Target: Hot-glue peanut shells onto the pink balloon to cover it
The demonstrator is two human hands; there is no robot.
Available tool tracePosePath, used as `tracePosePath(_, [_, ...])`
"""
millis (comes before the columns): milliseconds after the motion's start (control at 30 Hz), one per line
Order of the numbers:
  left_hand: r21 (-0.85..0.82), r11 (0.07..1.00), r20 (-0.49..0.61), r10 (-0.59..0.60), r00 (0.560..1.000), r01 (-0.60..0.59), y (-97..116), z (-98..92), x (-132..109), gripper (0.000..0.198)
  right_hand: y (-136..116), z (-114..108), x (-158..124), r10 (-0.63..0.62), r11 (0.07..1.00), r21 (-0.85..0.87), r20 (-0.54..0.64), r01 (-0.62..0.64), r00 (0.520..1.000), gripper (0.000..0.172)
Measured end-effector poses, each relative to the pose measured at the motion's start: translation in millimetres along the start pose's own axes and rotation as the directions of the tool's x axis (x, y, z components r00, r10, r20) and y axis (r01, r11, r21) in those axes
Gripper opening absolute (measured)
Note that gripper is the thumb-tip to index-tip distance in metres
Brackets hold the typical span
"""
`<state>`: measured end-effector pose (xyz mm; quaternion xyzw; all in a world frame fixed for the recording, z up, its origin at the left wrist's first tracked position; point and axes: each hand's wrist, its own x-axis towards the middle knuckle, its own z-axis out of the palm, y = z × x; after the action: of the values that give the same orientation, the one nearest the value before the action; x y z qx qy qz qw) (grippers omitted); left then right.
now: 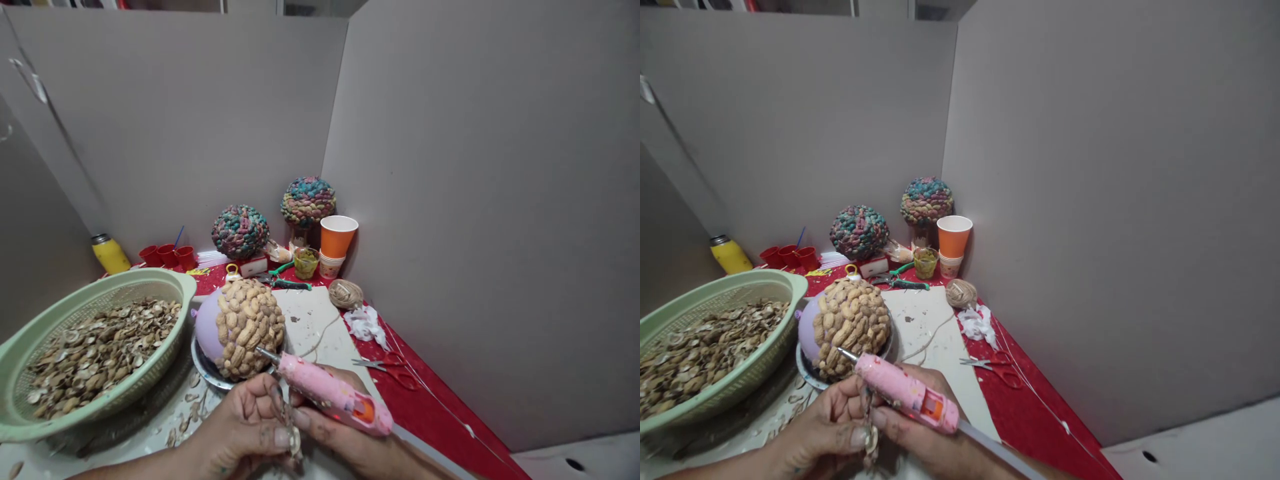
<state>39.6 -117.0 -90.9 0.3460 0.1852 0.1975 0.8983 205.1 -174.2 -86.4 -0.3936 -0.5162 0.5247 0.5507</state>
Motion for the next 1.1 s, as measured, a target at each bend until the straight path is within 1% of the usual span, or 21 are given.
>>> tracePosePath(100, [-0.02, 0.999, -0.013, -0.037, 0.999, 0.037, -1, -3.1, 1, 0.035, 0, 0, -1, 0.025, 1.0, 0.009, 0.022, -0.026, 0.999, 0.028])
tracePosePath(167, [-0.026, 0.999, -0.01, -0.046, 0.999, 0.046, -3, -6.0, 1, 0.035, 0, 0, -2, 0.025, 0.999, -0.032, 0.006, -0.024, 1.0, 0.027])
tracePosePath(267, [-0.029, 0.999, 0.021, -0.039, 0.999, 0.04, -6, -10.6, 2, 0.035, 1, 0, -3, 0.012, 0.995, -0.097, -0.024, -0.014, 1.0, 0.027])
tracePosePath(333, [-0.038, 0.999, 0.033, -0.038, 0.999, 0.039, -7, -11.9, 3, 0.036, 1, 0, -3, 0.008, 0.992, -0.123, -0.02, -0.01, 1.0, 0.027])
tracePosePath(467, [-0.062, 0.997, 0.05, -0.045, 0.998, 0.048, -4, -7.7, 2, 0.038, -2, 0, -3, 0.02, 0.989, -0.144, -0.004, -0.021, 1.0, 0.027])
tracePosePath(600, [-0.066, 0.996, 0.037, -0.062, 0.997, 0.064, -1, -3.5, 1, 0.042, -5, -1, -3, 0.002, 0.983, -0.181, -0.026, -0.007, 1.0, 0.026])
tracePosePath(833, [-0.044, 0.995, 0.065, -0.089, 0.994, 0.092, -4, -13.4, 3, 0.044, -5, -1, 1, -0.041, 0.98, -0.194, 0.001, 0.04, 0.999, 0.028])
tracePosePath(933, [-0.035, 0.994, 0.073, -0.103, 0.992, 0.106, -3, -12.9, 3, 0.046, -1, -3, 1, -0.05, 0.978, -0.205, -0.008, 0.048, 0.999, 0.028])
tracePosePath(1033, [-0.017, 0.994, 0.071, -0.111, 0.991, 0.113, 1, -8.8, 1, 0.043, -1, -2, -1, -0.048, 0.977, -0.208, -0.013, 0.044, 0.999, 0.031])
tracePosePath(1100, [-0.016, 0.994, 0.074, -0.107, 0.992, 0.108, 5, -6.4, -2, 0.039, -4, -1, -2, -0.049, 0.983, -0.178, -0.027, 0.044, 0.998, 0.033])
